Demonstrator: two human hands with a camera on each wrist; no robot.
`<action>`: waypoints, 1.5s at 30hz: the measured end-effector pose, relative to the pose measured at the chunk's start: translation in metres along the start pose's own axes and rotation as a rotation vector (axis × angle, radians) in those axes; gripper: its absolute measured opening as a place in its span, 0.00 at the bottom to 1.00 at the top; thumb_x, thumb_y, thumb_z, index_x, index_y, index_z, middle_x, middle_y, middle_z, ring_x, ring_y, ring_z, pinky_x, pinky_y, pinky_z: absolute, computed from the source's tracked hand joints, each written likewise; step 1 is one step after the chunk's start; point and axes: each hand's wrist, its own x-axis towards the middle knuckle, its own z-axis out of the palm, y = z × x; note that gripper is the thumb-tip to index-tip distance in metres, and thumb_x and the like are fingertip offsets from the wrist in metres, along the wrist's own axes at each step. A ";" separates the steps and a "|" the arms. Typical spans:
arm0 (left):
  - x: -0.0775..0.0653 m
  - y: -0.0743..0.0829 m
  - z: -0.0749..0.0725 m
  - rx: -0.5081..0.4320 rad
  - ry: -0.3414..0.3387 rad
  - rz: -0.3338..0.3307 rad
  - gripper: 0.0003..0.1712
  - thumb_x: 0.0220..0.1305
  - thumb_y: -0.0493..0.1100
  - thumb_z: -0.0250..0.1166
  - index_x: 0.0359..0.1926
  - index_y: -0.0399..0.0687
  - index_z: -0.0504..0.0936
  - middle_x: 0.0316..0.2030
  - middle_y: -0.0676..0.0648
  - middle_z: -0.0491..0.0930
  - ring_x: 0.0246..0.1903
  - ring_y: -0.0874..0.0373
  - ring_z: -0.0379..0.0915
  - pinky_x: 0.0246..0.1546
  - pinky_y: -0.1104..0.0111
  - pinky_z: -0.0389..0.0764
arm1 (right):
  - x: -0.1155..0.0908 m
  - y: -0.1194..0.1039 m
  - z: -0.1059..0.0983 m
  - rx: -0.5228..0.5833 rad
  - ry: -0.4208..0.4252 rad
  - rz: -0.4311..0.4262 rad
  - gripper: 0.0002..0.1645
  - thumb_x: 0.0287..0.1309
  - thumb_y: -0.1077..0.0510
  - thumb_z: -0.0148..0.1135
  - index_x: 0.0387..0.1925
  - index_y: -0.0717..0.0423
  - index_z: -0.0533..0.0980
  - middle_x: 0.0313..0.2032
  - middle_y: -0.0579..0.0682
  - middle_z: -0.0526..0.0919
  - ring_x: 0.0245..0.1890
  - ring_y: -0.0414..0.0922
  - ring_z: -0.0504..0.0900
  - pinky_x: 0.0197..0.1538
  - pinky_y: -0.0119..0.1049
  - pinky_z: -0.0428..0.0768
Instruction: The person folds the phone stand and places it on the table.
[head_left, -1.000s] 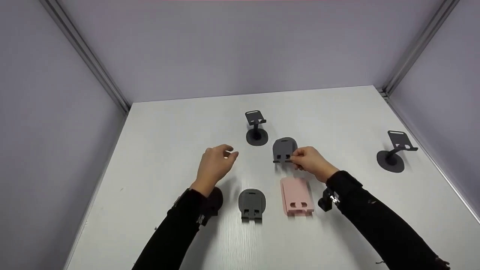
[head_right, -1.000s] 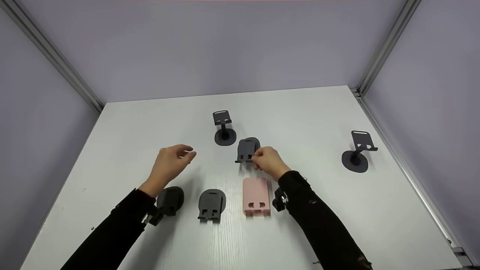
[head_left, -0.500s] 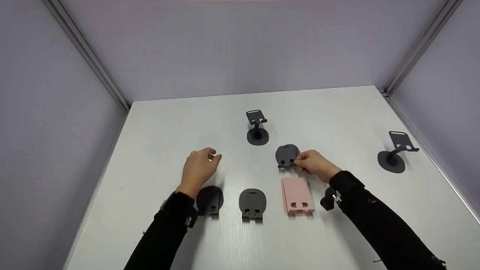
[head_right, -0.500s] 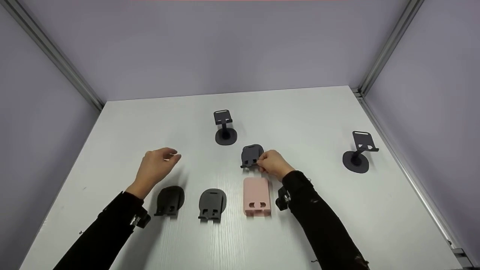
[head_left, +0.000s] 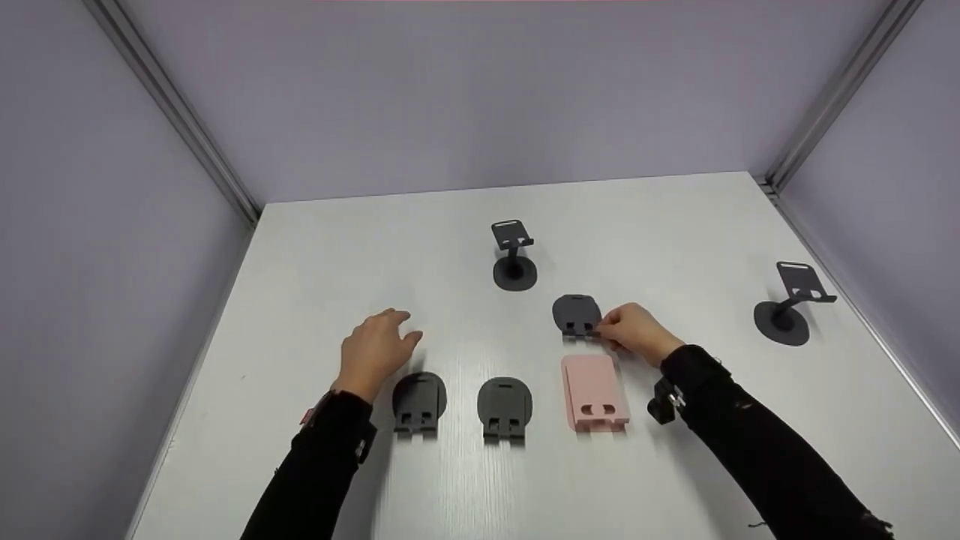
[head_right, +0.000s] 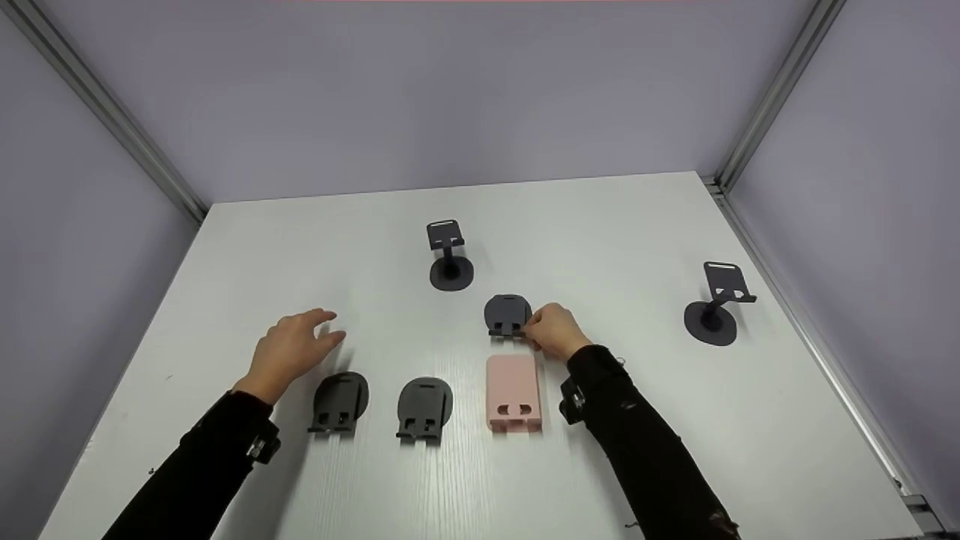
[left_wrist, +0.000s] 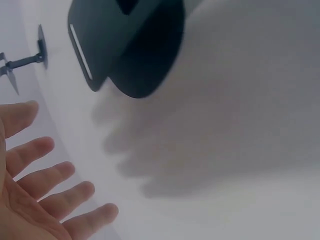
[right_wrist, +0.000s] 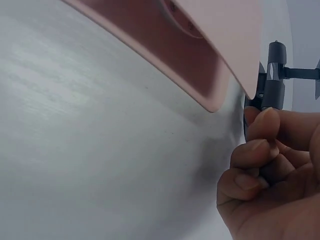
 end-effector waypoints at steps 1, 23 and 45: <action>0.000 -0.002 0.001 0.008 -0.002 0.001 0.27 0.70 0.52 0.65 0.64 0.44 0.80 0.65 0.37 0.77 0.59 0.36 0.77 0.48 0.42 0.82 | 0.000 0.000 0.000 -0.012 0.002 -0.006 0.14 0.71 0.61 0.57 0.43 0.71 0.81 0.21 0.46 0.76 0.23 0.40 0.71 0.30 0.31 0.70; -0.003 -0.031 0.013 0.108 -0.025 -0.024 0.22 0.66 0.55 0.68 0.51 0.44 0.84 0.63 0.32 0.76 0.61 0.26 0.70 0.53 0.29 0.72 | -0.015 0.022 -0.056 -0.427 0.492 -0.226 0.19 0.70 0.62 0.56 0.55 0.71 0.75 0.39 0.67 0.80 0.37 0.62 0.77 0.41 0.54 0.75; -0.005 -0.033 0.016 0.132 -0.040 -0.038 0.29 0.66 0.56 0.68 0.63 0.45 0.80 0.67 0.31 0.72 0.65 0.28 0.67 0.56 0.30 0.71 | -0.049 0.093 -0.132 -0.751 0.937 -0.078 0.27 0.60 0.63 0.62 0.58 0.71 0.66 0.59 0.82 0.64 0.66 0.81 0.57 0.60 0.78 0.55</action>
